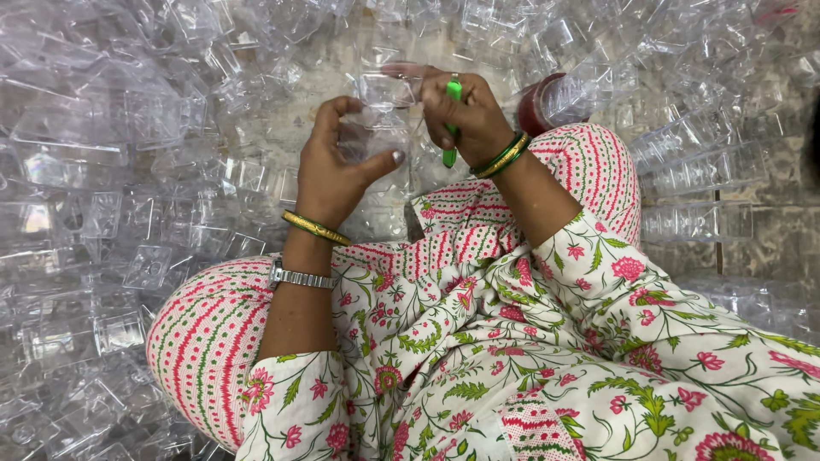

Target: The person sits on the floor among piles of clear plastic boxes and marks each box with a green marker, then stacks the marked boxes together with both hands. They handle the boxes one at a time, setting finished ones aside.

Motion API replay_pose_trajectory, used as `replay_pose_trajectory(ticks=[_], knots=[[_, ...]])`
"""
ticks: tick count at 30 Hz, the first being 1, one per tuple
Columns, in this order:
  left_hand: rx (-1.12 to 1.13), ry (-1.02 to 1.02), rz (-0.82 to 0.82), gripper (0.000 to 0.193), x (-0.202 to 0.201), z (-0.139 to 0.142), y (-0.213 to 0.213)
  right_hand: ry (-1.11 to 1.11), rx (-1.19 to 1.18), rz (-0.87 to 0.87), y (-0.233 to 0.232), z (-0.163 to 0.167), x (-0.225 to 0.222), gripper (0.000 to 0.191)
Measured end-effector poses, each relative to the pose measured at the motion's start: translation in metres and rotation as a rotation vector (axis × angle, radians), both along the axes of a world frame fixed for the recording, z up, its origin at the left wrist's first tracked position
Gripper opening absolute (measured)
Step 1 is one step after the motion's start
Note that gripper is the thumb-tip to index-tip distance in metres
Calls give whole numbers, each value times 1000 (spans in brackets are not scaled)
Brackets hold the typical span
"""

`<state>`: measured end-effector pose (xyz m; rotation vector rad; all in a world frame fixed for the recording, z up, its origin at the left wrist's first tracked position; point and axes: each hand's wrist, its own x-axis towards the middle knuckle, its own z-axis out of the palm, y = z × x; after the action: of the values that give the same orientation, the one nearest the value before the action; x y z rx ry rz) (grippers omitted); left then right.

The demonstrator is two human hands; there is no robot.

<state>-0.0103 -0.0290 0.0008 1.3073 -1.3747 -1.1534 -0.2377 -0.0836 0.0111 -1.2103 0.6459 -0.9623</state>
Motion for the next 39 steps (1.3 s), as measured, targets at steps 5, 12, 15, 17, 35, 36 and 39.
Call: replay_pose_trajectory(ticks=[5,12,15,17,35,36,39], knots=[[18,127,-53,72,-2,-2,0,37,-57,-133,0,17,7,17],[-49,235,-68,72,-3,-4,-1,171,-262,-50,7,51,-6,61],[-86,251,-64,75,-6,-3,-3,222,-182,-93,1,41,-18,50],[-88,220,-25,78,-8,-1,-2,257,-131,-117,-9,25,-27,45],[-189,-329,192,76,-2,-4,-3,294,-388,-390,-34,-11,-37,16],[-178,-331,187,76,-1,-5,-3,297,-417,-300,-30,-3,-39,15],[-193,-264,159,75,-2,-3,-2,330,-450,-94,-18,11,-38,14]])
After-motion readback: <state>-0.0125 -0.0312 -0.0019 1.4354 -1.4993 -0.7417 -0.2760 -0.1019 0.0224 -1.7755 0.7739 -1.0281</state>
